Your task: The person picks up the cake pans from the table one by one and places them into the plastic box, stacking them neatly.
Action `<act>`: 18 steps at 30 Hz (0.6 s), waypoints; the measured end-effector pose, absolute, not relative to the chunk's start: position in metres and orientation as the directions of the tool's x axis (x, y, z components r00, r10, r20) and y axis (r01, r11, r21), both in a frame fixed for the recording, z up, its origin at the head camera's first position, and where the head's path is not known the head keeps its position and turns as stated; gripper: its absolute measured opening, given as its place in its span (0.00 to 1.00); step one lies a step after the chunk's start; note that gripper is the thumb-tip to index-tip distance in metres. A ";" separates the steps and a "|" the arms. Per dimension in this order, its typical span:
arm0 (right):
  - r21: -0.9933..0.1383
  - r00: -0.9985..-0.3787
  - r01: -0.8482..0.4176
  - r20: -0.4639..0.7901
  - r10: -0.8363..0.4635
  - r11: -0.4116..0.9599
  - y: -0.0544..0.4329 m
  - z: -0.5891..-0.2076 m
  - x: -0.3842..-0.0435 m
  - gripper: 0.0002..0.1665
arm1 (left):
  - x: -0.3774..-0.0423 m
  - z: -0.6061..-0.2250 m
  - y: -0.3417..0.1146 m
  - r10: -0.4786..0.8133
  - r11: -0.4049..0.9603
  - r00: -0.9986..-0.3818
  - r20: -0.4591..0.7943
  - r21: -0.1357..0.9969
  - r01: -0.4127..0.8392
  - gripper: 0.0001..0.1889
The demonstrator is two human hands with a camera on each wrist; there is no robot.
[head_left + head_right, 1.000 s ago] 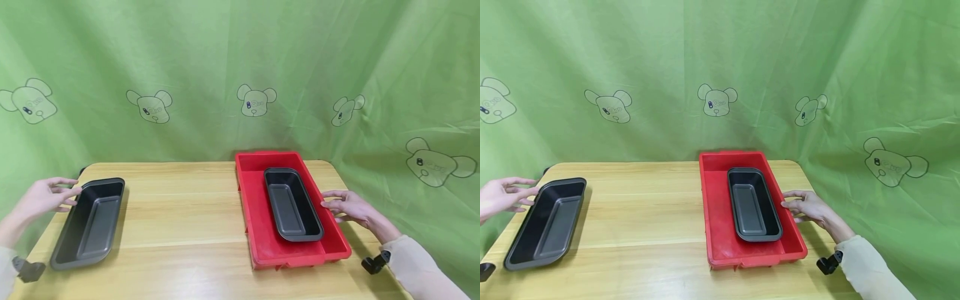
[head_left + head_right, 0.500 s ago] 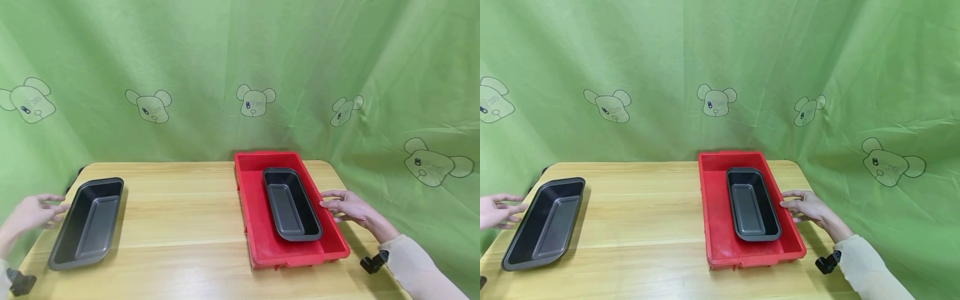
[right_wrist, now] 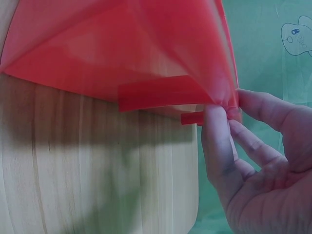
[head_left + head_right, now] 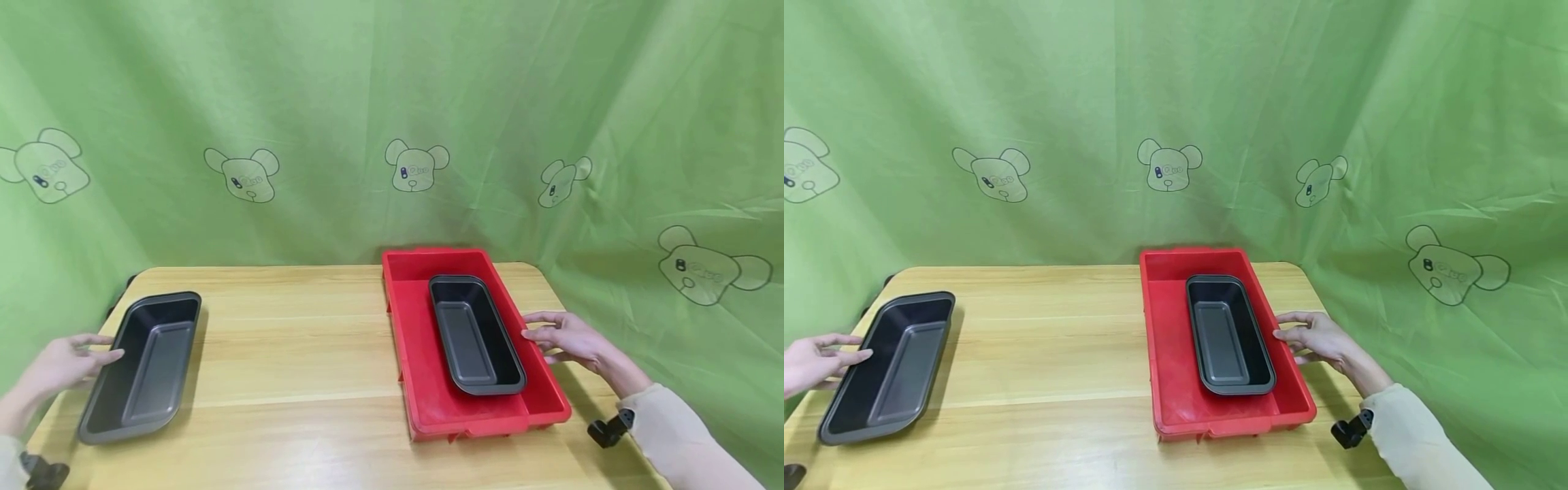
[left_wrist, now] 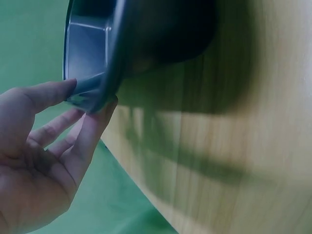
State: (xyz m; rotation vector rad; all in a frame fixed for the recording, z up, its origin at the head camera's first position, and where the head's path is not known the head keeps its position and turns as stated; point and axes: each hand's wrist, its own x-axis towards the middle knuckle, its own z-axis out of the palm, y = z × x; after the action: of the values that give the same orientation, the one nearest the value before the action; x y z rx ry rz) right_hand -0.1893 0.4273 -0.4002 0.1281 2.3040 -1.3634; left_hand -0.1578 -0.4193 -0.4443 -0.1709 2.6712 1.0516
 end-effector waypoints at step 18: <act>-0.809 -0.891 0.306 -0.429 -0.147 0.502 0.427 -0.400 -0.189 0.41 | -0.155 -0.451 -0.411 -0.031 0.740 -0.957 -0.290 0.636 -0.217 0.41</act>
State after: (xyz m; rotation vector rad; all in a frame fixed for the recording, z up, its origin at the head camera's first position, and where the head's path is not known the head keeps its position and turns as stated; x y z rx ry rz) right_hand -0.1889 0.4273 -0.4004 0.1309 2.3027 -1.3674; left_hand -0.1548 -0.4112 -0.4507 -0.1953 2.6817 1.0276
